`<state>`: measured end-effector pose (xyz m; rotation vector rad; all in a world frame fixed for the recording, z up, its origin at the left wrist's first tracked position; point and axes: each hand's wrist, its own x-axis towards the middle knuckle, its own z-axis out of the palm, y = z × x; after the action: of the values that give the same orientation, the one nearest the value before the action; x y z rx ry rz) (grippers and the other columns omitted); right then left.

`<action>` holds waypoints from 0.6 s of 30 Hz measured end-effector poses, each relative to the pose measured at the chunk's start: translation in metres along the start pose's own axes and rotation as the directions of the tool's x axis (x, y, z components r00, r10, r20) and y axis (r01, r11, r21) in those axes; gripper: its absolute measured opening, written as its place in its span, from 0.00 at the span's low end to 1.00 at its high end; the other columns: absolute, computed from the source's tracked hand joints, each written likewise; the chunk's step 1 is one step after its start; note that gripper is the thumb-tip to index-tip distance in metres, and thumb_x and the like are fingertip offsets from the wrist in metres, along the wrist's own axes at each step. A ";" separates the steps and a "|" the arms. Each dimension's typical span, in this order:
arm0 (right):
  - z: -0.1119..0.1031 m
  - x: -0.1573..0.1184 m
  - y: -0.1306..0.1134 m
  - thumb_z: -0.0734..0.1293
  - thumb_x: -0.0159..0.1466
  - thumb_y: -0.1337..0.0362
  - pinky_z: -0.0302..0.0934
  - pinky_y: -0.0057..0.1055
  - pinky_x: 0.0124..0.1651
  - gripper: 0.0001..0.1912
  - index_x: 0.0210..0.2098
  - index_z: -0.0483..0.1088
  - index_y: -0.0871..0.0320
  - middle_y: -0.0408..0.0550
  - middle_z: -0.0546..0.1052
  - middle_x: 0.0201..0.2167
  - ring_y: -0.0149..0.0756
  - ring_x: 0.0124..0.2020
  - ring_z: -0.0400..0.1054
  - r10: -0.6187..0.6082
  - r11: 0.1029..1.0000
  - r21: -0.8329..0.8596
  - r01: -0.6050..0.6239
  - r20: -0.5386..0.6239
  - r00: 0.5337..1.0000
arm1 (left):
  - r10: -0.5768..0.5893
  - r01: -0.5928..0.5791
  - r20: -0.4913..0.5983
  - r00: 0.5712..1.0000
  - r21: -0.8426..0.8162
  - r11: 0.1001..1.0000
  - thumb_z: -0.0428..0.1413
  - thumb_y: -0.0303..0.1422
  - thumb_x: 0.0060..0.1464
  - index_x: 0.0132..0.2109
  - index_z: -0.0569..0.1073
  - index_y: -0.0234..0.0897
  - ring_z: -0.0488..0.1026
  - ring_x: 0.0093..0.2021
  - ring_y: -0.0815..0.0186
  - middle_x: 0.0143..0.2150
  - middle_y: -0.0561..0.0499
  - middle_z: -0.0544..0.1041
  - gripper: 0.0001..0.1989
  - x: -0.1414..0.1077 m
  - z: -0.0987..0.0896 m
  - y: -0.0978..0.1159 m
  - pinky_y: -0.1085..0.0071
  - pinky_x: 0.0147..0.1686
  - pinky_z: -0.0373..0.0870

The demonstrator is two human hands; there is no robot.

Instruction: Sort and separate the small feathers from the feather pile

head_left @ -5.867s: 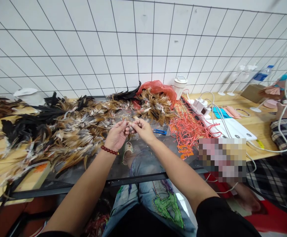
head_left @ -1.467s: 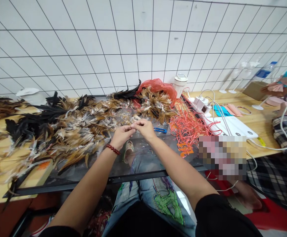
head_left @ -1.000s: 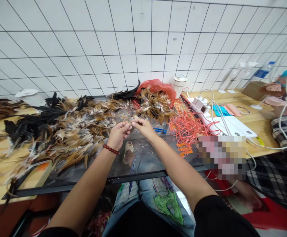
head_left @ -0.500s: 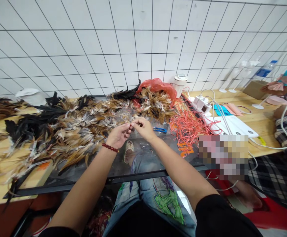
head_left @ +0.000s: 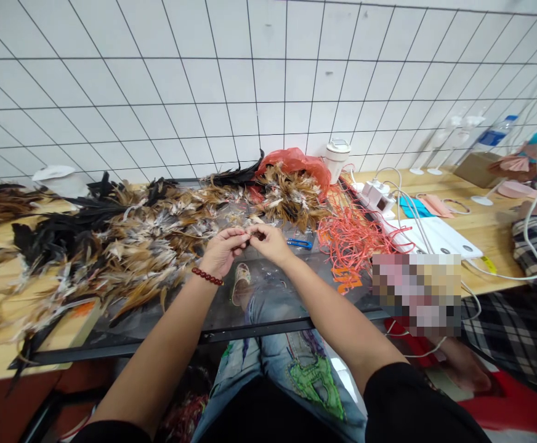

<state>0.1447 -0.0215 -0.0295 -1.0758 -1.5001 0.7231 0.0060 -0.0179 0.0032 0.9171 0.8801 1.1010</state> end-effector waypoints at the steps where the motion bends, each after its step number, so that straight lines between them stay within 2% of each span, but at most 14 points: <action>1: 0.000 -0.001 0.000 0.63 0.54 0.68 0.59 0.25 0.34 0.09 0.33 0.74 0.61 0.42 0.74 0.26 0.28 0.26 0.63 -0.009 1.000 -0.019 0.009 -0.011 1.000 | 0.030 -0.030 -0.014 0.999 0.017 0.999 0.68 0.25 0.29 0.28 0.74 0.30 0.67 0.20 0.76 0.22 0.52 0.74 0.15 0.000 0.000 -0.001 0.83 0.15 0.57; 7: 0.000 -0.005 -0.009 0.64 0.53 0.66 0.57 0.22 0.30 0.05 0.30 0.71 0.60 0.39 0.70 0.21 0.26 0.23 0.61 -0.009 0.997 -0.076 0.005 -0.050 0.999 | 0.106 -0.104 -0.052 0.993 0.043 0.994 0.69 0.28 0.27 0.29 0.74 0.31 0.67 0.20 0.75 0.22 0.52 0.74 0.17 0.002 0.000 -0.004 0.82 0.16 0.55; 8: 0.000 -0.006 -0.010 0.64 0.53 0.66 0.56 0.22 0.29 0.05 0.29 0.70 0.59 0.39 0.70 0.21 0.26 0.23 0.61 -0.007 0.997 -0.079 0.003 -0.054 0.999 | 0.140 -0.135 -0.064 0.988 0.073 0.988 0.69 0.29 0.27 0.29 0.73 0.31 0.67 0.20 0.74 0.21 0.52 0.74 0.16 0.002 0.000 -0.005 0.81 0.16 0.56; 10: 0.000 -0.006 -0.011 0.64 0.53 0.65 0.56 0.22 0.29 0.04 0.28 0.69 0.59 0.38 0.69 0.21 0.26 0.23 0.60 -0.009 0.996 -0.092 0.003 -0.067 0.998 | 0.279 -0.259 -0.076 0.957 0.208 0.943 0.68 0.30 0.30 0.28 0.74 0.32 0.68 0.21 0.73 0.22 0.52 0.74 0.14 0.002 0.001 -0.007 0.78 0.19 0.61; 12: 0.001 -0.006 -0.011 0.64 0.52 0.64 0.55 0.22 0.28 0.04 0.27 0.68 0.59 0.38 0.68 0.20 0.26 0.22 0.59 -0.015 0.994 -0.106 0.006 -0.086 0.996 | 0.463 -0.407 -0.039 0.886 0.415 0.814 0.65 0.31 0.35 0.28 0.75 0.34 0.69 0.23 0.72 0.23 0.52 0.75 0.09 0.001 0.002 -0.010 0.76 0.23 0.65; 14: 0.001 -0.006 -0.012 0.64 0.52 0.64 0.54 0.22 0.28 0.04 0.26 0.68 0.59 0.37 0.68 0.19 0.26 0.21 0.58 -0.020 0.993 -0.114 0.009 -0.098 0.995 | 0.613 -0.508 0.041 0.789 0.604 0.614 0.62 0.31 0.41 0.30 0.77 0.35 0.69 0.23 0.71 0.25 0.51 0.76 0.05 -0.001 0.002 -0.012 0.75 0.25 0.66; 16: 0.002 -0.007 -0.012 0.64 0.53 0.63 0.54 0.22 0.27 0.05 0.26 0.68 0.59 0.37 0.67 0.18 0.26 0.21 0.58 -0.025 0.993 -0.120 0.013 -0.098 0.995 | 0.705 -0.553 0.124 0.698 0.720 0.420 0.59 0.30 0.45 0.33 0.78 0.35 0.68 0.22 0.71 0.26 0.51 0.76 0.05 -0.003 0.000 -0.013 0.74 0.24 0.65; 18: 0.004 -0.008 -0.013 0.64 0.53 0.64 0.54 0.23 0.27 0.04 0.26 0.68 0.58 0.37 0.66 0.18 0.26 0.21 0.58 -0.036 0.992 -0.127 0.026 -0.083 0.996 | 0.761 -0.579 0.191 0.620 0.767 0.279 0.58 0.29 0.48 0.34 0.79 0.36 0.69 0.24 0.70 0.27 0.50 0.77 0.06 -0.004 -0.002 -0.013 0.73 0.27 0.66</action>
<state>0.1378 -0.0340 -0.0219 -1.1614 -1.5019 0.5597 0.0073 -0.0235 -0.0091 2.1177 1.2269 1.6054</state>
